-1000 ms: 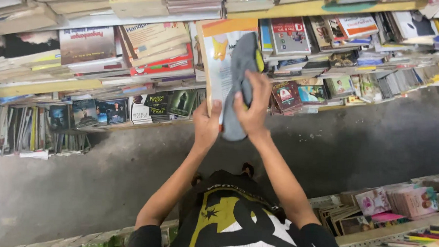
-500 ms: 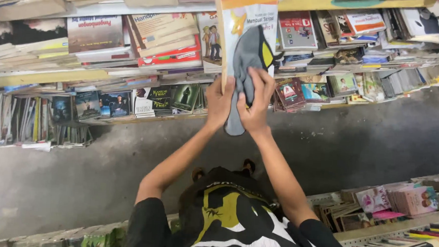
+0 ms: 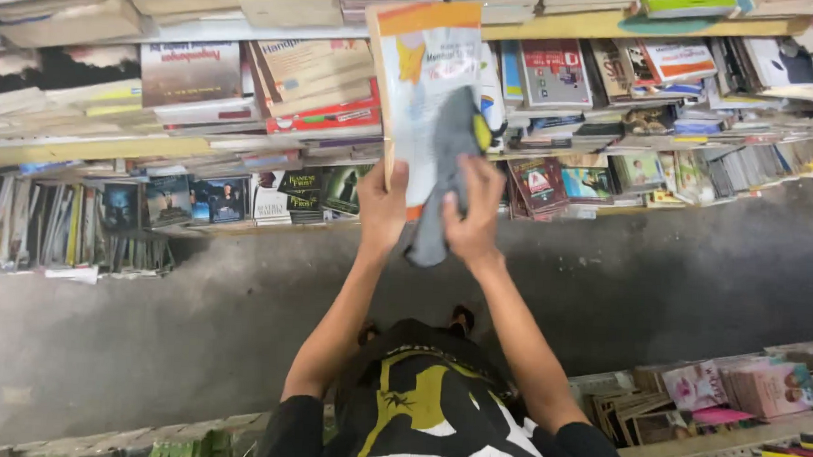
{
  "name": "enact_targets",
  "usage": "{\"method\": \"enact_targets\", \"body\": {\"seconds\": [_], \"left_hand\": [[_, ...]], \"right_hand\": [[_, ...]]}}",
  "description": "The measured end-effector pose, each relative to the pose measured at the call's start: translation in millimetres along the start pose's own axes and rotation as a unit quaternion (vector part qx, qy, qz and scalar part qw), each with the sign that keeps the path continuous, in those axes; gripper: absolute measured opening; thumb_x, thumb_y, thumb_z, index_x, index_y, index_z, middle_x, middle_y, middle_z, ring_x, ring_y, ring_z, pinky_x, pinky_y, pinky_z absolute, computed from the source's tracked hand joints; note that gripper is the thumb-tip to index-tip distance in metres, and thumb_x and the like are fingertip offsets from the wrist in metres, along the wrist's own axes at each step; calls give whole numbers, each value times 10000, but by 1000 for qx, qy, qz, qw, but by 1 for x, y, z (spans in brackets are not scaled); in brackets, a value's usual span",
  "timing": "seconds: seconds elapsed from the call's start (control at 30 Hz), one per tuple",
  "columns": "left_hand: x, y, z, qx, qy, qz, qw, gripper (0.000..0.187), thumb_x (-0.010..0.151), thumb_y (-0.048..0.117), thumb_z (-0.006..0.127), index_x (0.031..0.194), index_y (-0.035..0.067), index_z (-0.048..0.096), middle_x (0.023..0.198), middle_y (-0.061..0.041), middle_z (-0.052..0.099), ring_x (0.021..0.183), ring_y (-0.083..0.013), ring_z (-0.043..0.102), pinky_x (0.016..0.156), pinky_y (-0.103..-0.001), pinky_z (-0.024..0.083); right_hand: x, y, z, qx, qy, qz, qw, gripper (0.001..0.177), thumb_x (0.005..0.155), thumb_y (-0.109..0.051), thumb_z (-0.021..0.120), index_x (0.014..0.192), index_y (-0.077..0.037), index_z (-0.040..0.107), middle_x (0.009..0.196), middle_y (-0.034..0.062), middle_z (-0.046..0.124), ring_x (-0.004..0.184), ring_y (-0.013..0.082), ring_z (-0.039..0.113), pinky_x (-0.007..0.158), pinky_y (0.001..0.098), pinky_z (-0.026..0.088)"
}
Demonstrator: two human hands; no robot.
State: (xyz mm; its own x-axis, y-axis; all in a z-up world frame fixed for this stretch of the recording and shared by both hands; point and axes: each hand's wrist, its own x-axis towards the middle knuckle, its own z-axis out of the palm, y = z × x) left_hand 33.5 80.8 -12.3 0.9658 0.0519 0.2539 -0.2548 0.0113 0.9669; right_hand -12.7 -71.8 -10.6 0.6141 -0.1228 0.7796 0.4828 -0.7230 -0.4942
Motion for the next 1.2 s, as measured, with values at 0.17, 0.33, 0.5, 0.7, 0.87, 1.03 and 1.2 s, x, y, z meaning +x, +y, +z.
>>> {"method": "enact_targets", "body": {"seconds": [0.17, 0.33, 0.5, 0.7, 0.87, 1.03, 1.2], "left_hand": [[-26, -15, 13, -14, 0, -28, 1000, 429, 998, 387, 624, 638, 166, 544, 520, 29, 474, 555, -106, 460, 536, -301, 377], [-23, 7, 20, -33, 0, -19, 999, 437, 1020, 310, 594, 634, 140, 484, 506, 6, 456, 571, -112, 433, 532, -316, 371], [-26, -13, 20, -42, 19, -19, 999, 512, 1052, 401, 565, 606, 152, 531, 474, 18, 493, 486, -77, 426, 513, -261, 365], [-23, 13, 28, -81, -1, 10, 997, 520, 1055, 418, 572, 608, 160, 512, 453, -12, 421, 467, -78, 388, 515, -278, 354], [-29, 22, 22, -62, 13, -1, 998, 501, 1069, 390, 539, 625, 157, 520, 483, 17, 446, 490, -62, 384, 529, -265, 366], [-34, 30, 32, -46, 11, 3, 999, 479, 1045, 366, 568, 618, 161, 500, 485, 27, 464, 517, -67, 453, 536, -264, 385], [-29, 21, 28, -48, 30, 12, 998, 501, 1085, 392, 497, 639, 163, 516, 464, -10, 426, 473, -81, 393, 523, -280, 358]], "right_hand": [[35, 3, 2, 47, 42, 55, 996, 467, 1057, -293, 479, 1471, -78, 498, 1291, 157, 479, 1247, 334, 483, 1078, 521, 367], [12, -18, 5, 38, 1, 13, 999, 483, 1008, -298, 509, 1435, -75, 543, 1271, 150, 491, 1185, 322, 506, 1039, 504, 403], [23, 14, 0, 63, 17, 37, 997, 465, 998, -264, 573, 1410, -49, 565, 1242, 177, 531, 1194, 390, 541, 1036, 542, 413], [15, -17, -5, 50, 25, 6, 998, 480, 981, -299, 568, 1380, -32, 565, 1294, 167, 530, 1242, 390, 521, 1054, 538, 401], [14, 17, -4, 72, 13, 22, 997, 453, 991, -279, 576, 1361, -19, 584, 1251, 187, 541, 1203, 404, 529, 1036, 542, 403], [33, -5, -9, 82, 22, 54, 995, 453, 1001, -231, 569, 1420, -58, 546, 1254, 157, 493, 1216, 362, 505, 1049, 537, 397], [14, -6, -10, 75, -22, 4, 997, 478, 977, -304, 558, 1376, -43, 582, 1273, 189, 531, 1199, 367, 513, 1027, 533, 407]]}}
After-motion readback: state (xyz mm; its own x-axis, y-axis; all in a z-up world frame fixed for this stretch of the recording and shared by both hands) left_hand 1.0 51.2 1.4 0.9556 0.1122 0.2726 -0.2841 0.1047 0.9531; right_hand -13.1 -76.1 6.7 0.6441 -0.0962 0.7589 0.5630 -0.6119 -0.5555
